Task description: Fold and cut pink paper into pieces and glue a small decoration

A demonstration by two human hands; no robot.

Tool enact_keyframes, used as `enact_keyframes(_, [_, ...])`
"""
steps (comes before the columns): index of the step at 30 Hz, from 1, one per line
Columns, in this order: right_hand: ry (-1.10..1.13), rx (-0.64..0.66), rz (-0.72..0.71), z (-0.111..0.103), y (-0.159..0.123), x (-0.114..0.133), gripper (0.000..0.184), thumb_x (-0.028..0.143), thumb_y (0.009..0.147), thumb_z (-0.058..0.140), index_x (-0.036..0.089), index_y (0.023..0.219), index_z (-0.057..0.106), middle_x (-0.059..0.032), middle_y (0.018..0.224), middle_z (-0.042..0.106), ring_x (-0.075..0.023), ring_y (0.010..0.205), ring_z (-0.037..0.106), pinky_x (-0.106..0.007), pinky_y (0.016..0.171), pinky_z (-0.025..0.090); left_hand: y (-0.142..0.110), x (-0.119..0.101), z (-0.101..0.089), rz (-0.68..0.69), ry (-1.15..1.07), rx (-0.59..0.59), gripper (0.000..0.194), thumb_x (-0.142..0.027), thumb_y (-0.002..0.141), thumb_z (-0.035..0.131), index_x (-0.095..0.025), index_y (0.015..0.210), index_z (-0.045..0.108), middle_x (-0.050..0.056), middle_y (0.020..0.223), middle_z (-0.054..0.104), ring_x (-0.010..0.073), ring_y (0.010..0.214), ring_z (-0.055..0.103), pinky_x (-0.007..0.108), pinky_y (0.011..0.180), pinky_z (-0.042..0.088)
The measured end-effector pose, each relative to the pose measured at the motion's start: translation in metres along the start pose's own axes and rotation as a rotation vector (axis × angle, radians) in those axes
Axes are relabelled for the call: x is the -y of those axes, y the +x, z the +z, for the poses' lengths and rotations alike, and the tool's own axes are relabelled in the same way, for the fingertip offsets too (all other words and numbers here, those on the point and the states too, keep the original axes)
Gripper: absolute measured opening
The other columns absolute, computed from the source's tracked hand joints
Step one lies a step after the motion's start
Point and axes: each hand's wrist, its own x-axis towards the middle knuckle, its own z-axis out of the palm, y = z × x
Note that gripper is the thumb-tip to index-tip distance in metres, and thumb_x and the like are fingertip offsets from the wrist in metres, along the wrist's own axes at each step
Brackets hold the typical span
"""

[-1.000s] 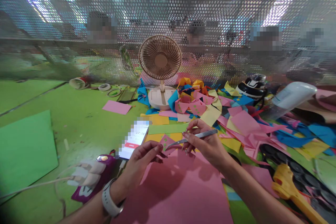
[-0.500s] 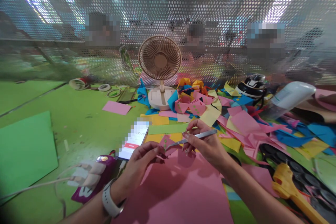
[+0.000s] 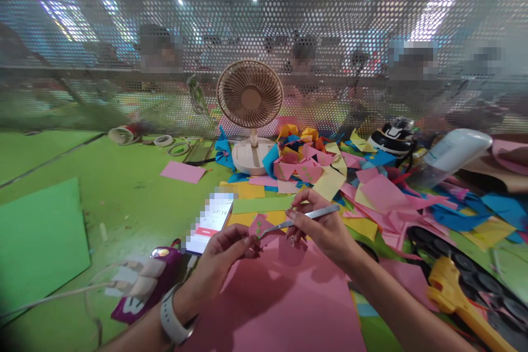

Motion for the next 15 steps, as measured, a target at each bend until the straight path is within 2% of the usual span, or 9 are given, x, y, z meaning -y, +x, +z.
enact_keyframes(7, [0.01,-0.004,-0.005,-0.0008,0.001,-0.0013,0.024,0.033,0.079,0.067,0.021,0.086,0.048,0.0023,0.057,0.065,-0.0127,0.045,0.061,-0.02,0.042,0.048,0.0027,0.0038,-0.0016,0.024,0.029,0.016,0.019,-0.029,0.071,0.076,-0.015,0.077,0.065,0.001,0.068,0.067,0.012,0.062,0.061,0.026,0.067,0.048])
enact_keyframes(15, [0.015,0.007,-0.043,-0.005,-0.0008,-0.0022,0.019,0.032,0.083,0.063,0.02,0.091,0.05,0.0014,0.057,0.065,-0.0117,0.045,0.059,-0.02,0.044,0.045,0.0042,0.0077,-0.0044,0.041,0.02,-0.01,0.02,-0.029,0.07,0.077,-0.015,0.08,0.066,0.001,0.07,0.067,0.0121,0.063,0.061,0.026,0.067,0.048])
